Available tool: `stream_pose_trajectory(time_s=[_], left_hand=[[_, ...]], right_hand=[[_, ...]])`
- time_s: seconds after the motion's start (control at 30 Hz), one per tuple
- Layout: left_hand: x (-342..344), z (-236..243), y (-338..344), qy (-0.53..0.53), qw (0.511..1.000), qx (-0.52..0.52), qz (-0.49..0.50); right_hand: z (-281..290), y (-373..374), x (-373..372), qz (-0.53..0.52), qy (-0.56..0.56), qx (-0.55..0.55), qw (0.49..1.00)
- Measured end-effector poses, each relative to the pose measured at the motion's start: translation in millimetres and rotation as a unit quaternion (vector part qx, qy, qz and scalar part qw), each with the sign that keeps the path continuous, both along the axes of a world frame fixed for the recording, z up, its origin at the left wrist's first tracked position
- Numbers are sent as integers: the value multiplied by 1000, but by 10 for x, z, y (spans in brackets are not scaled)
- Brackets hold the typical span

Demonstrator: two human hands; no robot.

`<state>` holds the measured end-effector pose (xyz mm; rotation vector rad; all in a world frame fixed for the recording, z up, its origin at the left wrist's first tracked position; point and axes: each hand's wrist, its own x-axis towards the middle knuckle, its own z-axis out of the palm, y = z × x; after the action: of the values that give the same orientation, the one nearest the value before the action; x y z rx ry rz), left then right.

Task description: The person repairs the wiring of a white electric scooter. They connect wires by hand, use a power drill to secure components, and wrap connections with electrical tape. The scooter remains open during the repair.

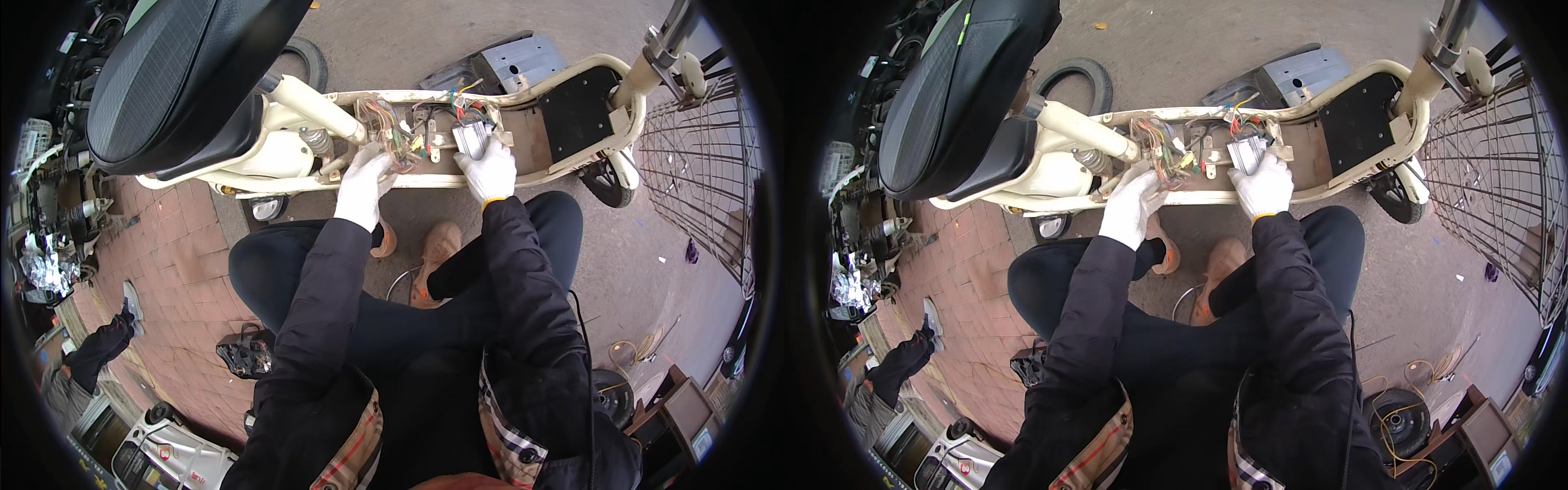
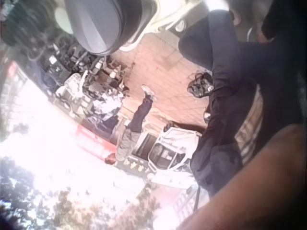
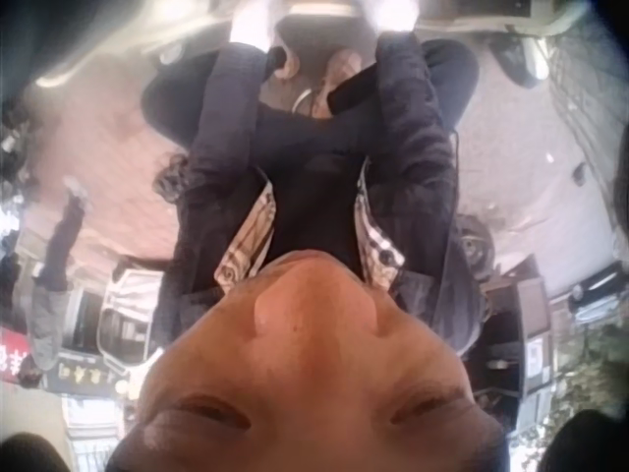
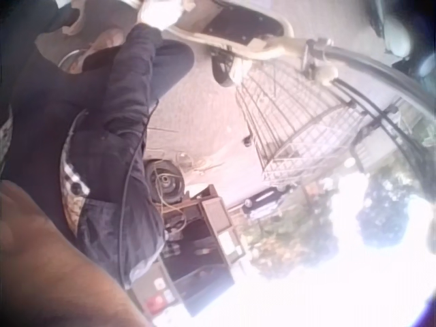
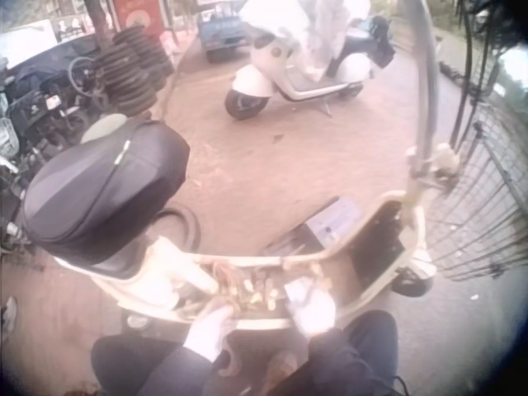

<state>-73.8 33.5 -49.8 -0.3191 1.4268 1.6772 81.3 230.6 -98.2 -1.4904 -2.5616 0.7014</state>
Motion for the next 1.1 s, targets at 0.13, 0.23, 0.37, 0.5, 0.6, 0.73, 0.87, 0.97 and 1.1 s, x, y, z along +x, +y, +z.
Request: stream_pose_trajectory(time_s=[0.13, 0.23, 0.37, 0.5, 0.6, 0.73, 0.87, 0.97, 1.1], left_hand=[[-9, -19, 51, 3, 1000, 6, 1], [-30, -18, 91, -15, 999, 25, 28], [-84, -11, 98, -44, 992, 105, 45], [-111, 11, 55, -69, 979, 183, 61], [-107, 9, 36, -65, 984, 146, 81], [-57, -34, 24, 1, 991, 131, 4], [-62, -109, 1, -17, 989, 147, -5], [-94, -184, 20, -10, 992, 128, 1], [-127, -284, 54, 2, 995, 103, 13]], right_hand=[[251, -232, 4, -9, 214, -86, 973], [368, -459, -90, 80, 267, -247, 928], [352, -629, -422, 57, 261, -373, 888], [302, -639, -627, -33, 432, -489, 757], [319, -650, -537, -15, 409, -495, 767], [342, -843, -391, 28, 361, -509, 781], [339, -963, -340, -7, 354, -511, 783], [358, -962, -279, -23, 374, -490, 788], [346, -848, -220, -89, 397, -444, 798]])
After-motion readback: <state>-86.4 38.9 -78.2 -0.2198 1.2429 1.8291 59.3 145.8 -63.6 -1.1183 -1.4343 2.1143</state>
